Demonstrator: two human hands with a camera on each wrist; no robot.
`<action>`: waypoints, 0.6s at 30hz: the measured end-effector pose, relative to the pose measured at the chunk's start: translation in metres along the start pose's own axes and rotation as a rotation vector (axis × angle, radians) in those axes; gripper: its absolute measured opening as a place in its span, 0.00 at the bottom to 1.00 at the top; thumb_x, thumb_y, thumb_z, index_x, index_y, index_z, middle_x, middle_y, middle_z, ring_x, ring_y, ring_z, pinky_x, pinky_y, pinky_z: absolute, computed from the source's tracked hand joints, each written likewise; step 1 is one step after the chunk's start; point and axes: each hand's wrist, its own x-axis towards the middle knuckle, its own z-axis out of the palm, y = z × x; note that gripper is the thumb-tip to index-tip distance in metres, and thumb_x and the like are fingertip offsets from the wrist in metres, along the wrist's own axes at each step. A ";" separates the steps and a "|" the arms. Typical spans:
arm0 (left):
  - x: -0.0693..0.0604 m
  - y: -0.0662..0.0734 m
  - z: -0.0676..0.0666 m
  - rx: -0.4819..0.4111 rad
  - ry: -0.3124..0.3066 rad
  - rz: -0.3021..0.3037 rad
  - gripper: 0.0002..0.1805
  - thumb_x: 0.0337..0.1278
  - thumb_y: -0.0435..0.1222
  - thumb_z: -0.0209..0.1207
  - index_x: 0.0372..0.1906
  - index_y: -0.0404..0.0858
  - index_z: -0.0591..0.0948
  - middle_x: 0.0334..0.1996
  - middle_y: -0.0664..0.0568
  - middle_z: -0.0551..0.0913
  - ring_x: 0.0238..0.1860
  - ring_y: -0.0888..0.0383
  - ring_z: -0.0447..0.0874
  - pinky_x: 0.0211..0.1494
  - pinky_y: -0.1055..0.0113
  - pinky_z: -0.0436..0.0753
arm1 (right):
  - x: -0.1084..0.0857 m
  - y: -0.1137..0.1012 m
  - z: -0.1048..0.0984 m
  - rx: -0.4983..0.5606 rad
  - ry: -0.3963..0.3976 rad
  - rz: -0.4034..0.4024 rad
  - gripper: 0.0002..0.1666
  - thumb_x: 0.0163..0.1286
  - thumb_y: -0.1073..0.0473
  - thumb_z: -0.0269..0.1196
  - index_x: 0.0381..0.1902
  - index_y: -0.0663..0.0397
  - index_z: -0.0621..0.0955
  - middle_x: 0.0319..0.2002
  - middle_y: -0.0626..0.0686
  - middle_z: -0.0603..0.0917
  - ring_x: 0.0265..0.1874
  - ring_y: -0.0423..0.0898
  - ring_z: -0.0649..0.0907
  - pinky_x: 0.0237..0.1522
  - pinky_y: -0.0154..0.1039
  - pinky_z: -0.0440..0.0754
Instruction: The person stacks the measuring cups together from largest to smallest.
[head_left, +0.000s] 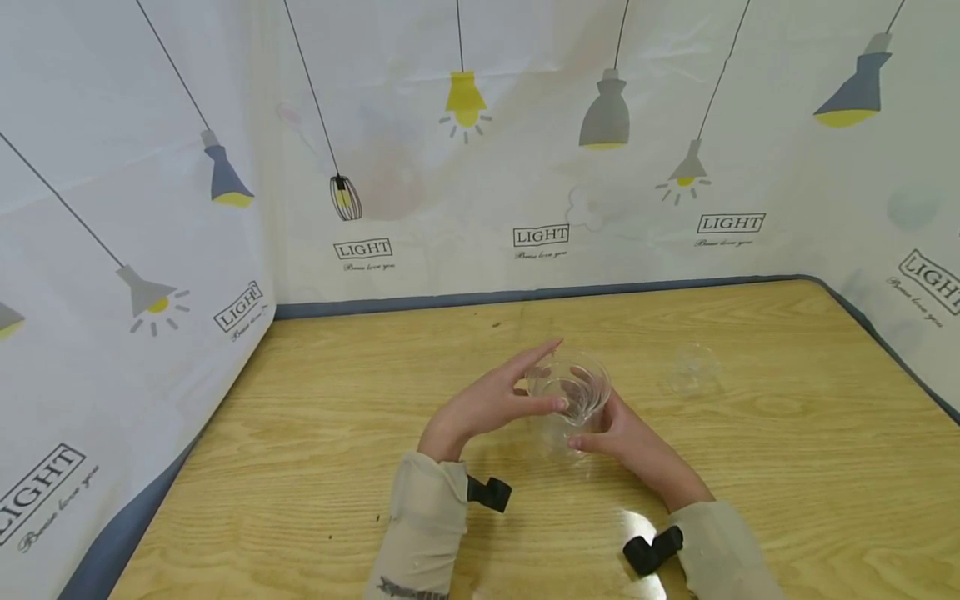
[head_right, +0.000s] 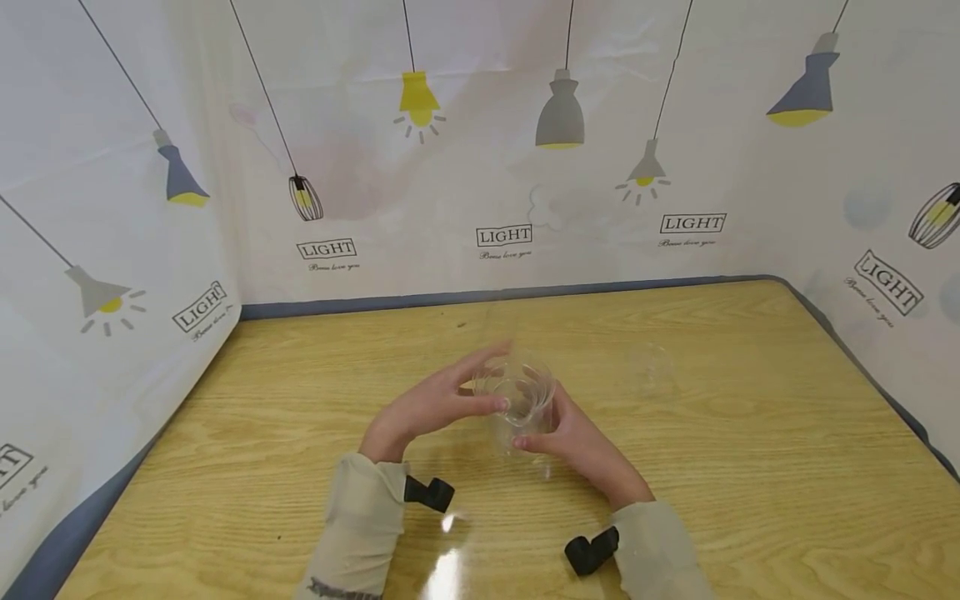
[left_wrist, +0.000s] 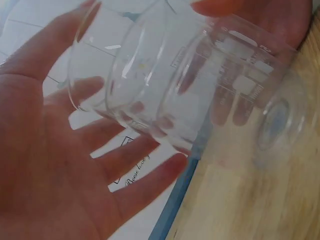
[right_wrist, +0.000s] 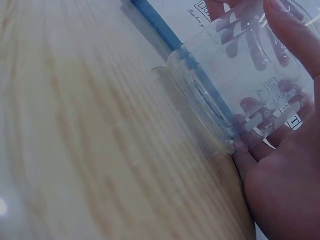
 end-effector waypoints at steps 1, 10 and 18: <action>0.001 -0.002 0.000 -0.014 0.007 0.015 0.41 0.46 0.56 0.59 0.66 0.68 0.50 0.65 0.70 0.52 0.64 0.60 0.55 0.58 0.58 0.66 | 0.000 0.000 0.000 0.000 0.008 0.006 0.51 0.55 0.62 0.65 0.68 0.35 0.49 0.66 0.49 0.56 0.64 0.48 0.57 0.60 0.52 0.55; 0.008 -0.019 0.004 -0.191 -0.011 0.094 0.47 0.47 0.46 0.63 0.66 0.68 0.44 0.66 0.66 0.49 0.64 0.54 0.55 0.58 0.60 0.65 | 0.000 -0.002 0.004 0.011 0.047 0.020 0.51 0.53 0.64 0.66 0.67 0.34 0.51 0.65 0.49 0.57 0.64 0.49 0.58 0.61 0.53 0.52; -0.002 -0.018 0.002 -0.326 -0.063 0.071 0.47 0.47 0.43 0.63 0.68 0.62 0.46 0.68 0.57 0.47 0.64 0.51 0.55 0.57 0.61 0.67 | 0.000 -0.002 0.004 0.023 0.042 0.007 0.51 0.54 0.65 0.66 0.68 0.36 0.50 0.65 0.50 0.58 0.64 0.48 0.56 0.61 0.54 0.48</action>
